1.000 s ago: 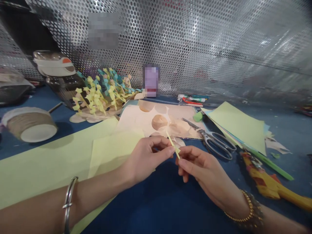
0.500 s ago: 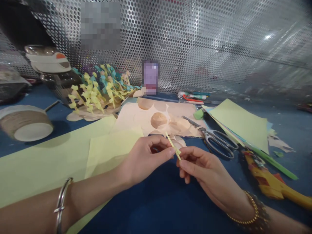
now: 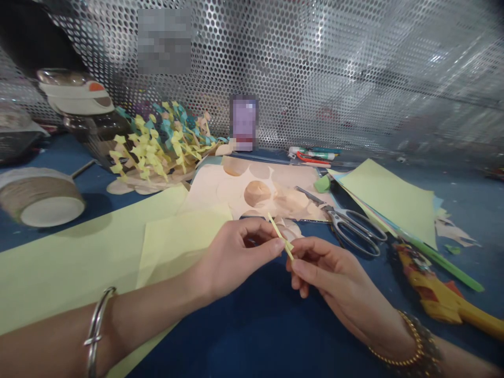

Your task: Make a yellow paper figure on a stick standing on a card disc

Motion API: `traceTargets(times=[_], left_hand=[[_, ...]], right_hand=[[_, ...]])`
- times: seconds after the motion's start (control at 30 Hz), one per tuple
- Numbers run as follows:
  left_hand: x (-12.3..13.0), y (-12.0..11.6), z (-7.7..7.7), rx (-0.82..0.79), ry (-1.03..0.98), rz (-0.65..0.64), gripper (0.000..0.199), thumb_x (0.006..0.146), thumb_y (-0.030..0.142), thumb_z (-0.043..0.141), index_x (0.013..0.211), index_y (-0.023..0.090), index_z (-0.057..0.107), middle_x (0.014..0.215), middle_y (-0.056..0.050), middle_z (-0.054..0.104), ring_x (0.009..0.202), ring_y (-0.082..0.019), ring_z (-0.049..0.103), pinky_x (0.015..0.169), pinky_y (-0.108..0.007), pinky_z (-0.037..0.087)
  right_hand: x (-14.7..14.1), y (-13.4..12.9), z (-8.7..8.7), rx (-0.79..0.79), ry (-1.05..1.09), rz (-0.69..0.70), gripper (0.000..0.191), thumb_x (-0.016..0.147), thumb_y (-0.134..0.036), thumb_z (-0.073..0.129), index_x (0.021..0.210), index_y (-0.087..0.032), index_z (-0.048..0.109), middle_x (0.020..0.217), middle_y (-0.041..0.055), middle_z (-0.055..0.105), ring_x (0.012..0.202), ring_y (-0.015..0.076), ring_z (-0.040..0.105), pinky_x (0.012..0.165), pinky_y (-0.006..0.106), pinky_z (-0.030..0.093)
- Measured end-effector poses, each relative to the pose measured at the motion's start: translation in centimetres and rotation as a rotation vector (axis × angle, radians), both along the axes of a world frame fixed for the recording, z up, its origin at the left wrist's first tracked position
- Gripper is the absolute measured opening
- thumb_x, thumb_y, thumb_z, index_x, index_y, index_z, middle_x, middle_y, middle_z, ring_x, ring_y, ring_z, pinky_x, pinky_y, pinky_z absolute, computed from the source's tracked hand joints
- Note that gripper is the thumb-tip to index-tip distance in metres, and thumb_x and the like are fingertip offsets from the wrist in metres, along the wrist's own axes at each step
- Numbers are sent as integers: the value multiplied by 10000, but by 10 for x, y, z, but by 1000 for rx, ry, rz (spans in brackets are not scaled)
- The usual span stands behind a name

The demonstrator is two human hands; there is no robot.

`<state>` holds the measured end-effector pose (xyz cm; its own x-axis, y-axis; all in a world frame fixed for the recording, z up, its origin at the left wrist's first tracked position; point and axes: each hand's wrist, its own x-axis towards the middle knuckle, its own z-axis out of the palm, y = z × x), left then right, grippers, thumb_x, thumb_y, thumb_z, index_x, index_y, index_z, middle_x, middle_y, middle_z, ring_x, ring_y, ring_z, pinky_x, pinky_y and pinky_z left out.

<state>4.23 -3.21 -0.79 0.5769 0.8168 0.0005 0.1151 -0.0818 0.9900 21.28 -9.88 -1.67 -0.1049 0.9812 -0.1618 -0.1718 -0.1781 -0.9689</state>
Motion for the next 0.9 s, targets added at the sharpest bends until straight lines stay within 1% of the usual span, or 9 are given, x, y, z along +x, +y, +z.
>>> traceTargets(times=[0.13, 0.37, 0.63, 0.9], left_hand=[[-2, -1, 0, -3, 12, 4, 151, 832, 281, 582, 746, 160, 616, 727, 9, 617, 689, -126, 561, 641, -243, 436], [-1, 0, 0, 7, 33, 4, 172, 833, 290, 576, 725, 158, 601, 698, 16, 595, 670, -125, 556, 620, -242, 425], [-1, 0, 0, 31, 40, 14, 193, 836, 308, 575, 719, 157, 599, 692, 21, 590, 653, -114, 539, 596, -227, 410], [-1, 0, -1, 32, 37, 13, 200, 837, 318, 578, 717, 159, 593, 687, 23, 586, 648, -113, 538, 590, -231, 413]], right_hand=[[0, 0, -1, 0, -6, -3, 81, 793, -221, 695, 870, -205, 673, 698, -24, 631, 594, 87, 593, 514, 178, 484], [1, 0, -2, 33, -5, 10, 118, 807, -230, 690, 925, -223, 696, 741, -13, 649, 596, 76, 595, 517, 166, 489], [1, -1, -4, 37, 5, 15, 122, 818, -224, 686, 938, -231, 702, 761, -12, 663, 596, 63, 604, 521, 147, 494], [2, -1, -5, 32, 5, 22, 126, 823, -230, 681, 947, -226, 702, 759, -5, 671, 588, 65, 609, 527, 158, 499]])
